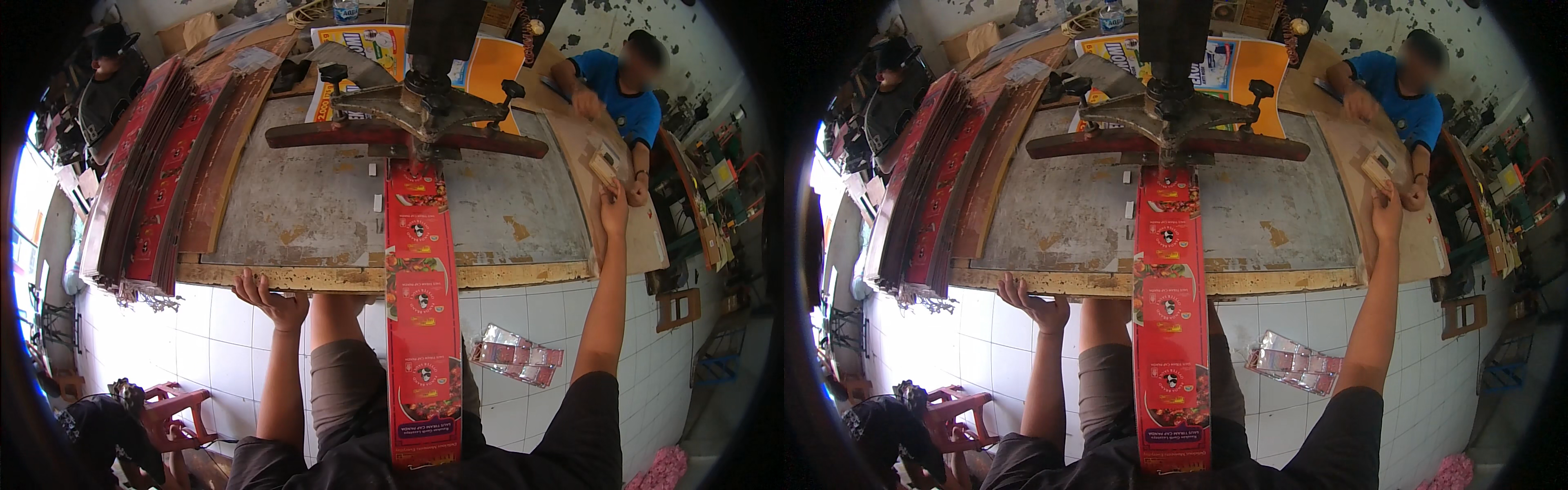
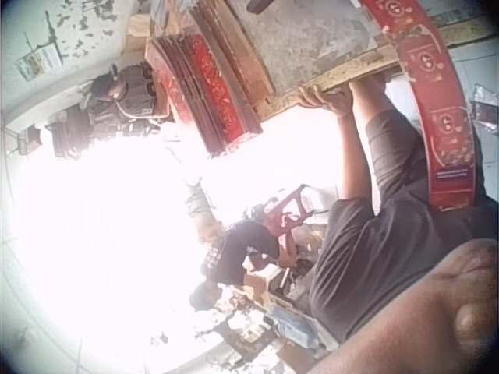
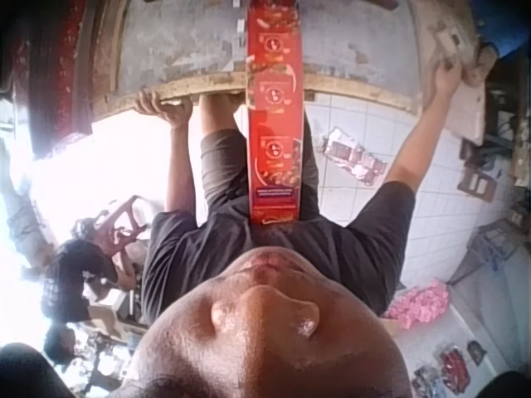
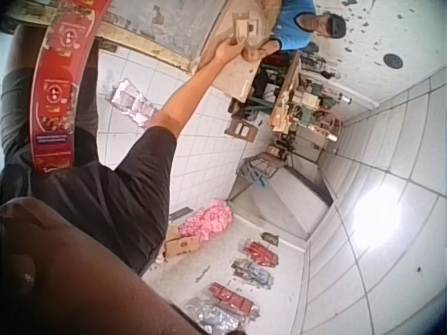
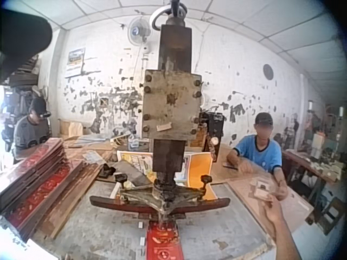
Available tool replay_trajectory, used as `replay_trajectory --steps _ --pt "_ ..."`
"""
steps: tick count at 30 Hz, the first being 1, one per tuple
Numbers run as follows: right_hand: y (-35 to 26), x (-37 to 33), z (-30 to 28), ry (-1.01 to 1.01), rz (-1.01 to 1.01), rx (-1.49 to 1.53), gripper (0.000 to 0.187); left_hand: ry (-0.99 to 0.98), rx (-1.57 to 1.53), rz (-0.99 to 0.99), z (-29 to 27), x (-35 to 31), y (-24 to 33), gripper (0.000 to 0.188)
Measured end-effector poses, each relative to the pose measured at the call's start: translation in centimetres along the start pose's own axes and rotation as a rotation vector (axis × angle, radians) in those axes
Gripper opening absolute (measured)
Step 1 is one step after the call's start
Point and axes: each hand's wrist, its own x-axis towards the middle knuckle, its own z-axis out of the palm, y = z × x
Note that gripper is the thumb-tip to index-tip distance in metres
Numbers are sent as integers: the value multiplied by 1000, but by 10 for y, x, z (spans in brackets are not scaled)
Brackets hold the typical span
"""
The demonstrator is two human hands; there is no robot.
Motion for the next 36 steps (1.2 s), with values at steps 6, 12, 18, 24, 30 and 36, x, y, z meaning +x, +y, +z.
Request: replay_trajectory --steps 6,12,18,24,30,36 --pt "-1 0 1 -29 14 41 58 -3 -7 -8 -2 1 2 78" --pt "-4 -2 -1 -14 1 14 59 -1 -3 -3 -3 2 3 75" --pt "-5 -2 -3 -17 1 35 61 4 -9 -8 -1 -1 1 74" --pt "-9 -8 1 -2 0 106 59 -26 4 -18 -7 -2 -1 74" --pt "28 2 -2 110 -84 64 52 -108 -94 -49 -20 7 12 75" --pt "-77 -111 -25 13 18 327 45 -284 -178 -172 -69 36 41 75"
